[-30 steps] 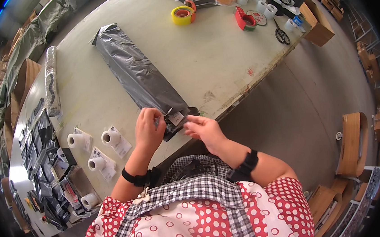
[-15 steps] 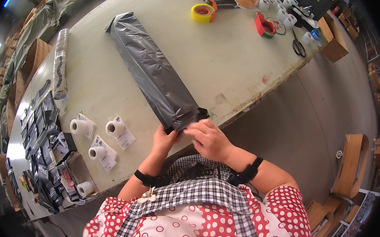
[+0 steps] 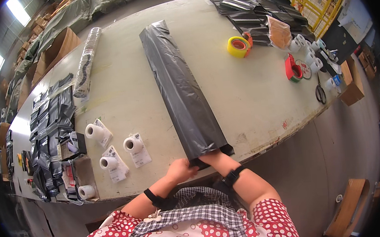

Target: The person is packaging long objects into black plastic sleeves, labeling them, and then organizing them in a warehouse setting.

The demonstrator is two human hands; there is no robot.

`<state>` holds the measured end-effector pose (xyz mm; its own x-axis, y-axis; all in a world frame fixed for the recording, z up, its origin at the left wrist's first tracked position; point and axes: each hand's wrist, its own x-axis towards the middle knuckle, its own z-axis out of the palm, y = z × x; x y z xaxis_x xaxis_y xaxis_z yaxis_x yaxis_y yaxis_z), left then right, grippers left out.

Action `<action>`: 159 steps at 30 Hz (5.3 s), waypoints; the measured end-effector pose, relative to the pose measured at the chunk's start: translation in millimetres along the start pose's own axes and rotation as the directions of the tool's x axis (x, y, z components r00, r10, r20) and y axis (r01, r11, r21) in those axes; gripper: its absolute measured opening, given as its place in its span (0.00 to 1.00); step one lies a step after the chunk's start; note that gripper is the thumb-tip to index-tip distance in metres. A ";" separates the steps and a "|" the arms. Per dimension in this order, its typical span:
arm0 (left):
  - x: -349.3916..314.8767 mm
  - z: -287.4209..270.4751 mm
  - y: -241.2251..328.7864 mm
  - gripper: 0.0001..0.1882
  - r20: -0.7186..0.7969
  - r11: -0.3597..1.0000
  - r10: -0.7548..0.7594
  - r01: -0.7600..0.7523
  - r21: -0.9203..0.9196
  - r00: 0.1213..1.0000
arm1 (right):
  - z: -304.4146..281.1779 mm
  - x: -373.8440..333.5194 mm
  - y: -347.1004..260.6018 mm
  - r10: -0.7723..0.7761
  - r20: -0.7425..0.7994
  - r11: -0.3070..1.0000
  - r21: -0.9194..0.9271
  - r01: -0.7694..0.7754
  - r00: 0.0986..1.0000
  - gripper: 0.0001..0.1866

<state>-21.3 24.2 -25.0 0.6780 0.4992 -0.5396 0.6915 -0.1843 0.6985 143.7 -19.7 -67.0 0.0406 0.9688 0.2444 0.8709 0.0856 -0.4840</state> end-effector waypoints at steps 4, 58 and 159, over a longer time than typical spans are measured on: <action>21.0 -23.4 -9.3 0.10 -0.138 0.948 -0.112 0.064 -0.311 0.984 | 5.5 65.9 12.5 0.212 0.346 0.976 -0.026 -0.217 0.914 0.17; -67.4 56.0 -60.8 0.10 -0.218 0.919 -0.036 -0.053 -0.392 0.975 | -39.6 -83.4 -80.9 0.059 0.053 0.987 -0.154 -0.050 0.997 0.17; -90.3 46.9 -40.7 0.08 -0.073 0.800 -0.092 0.030 -0.599 0.993 | -41.9 -79.5 -79.9 -0.240 0.145 0.889 0.429 0.157 0.960 0.08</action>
<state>-99.1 -53.1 -26.7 0.5915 0.5746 -0.5657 0.4246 0.3745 0.8243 91.4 -113.3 -12.6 -0.2408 0.9432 0.2290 0.5708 0.3284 -0.7526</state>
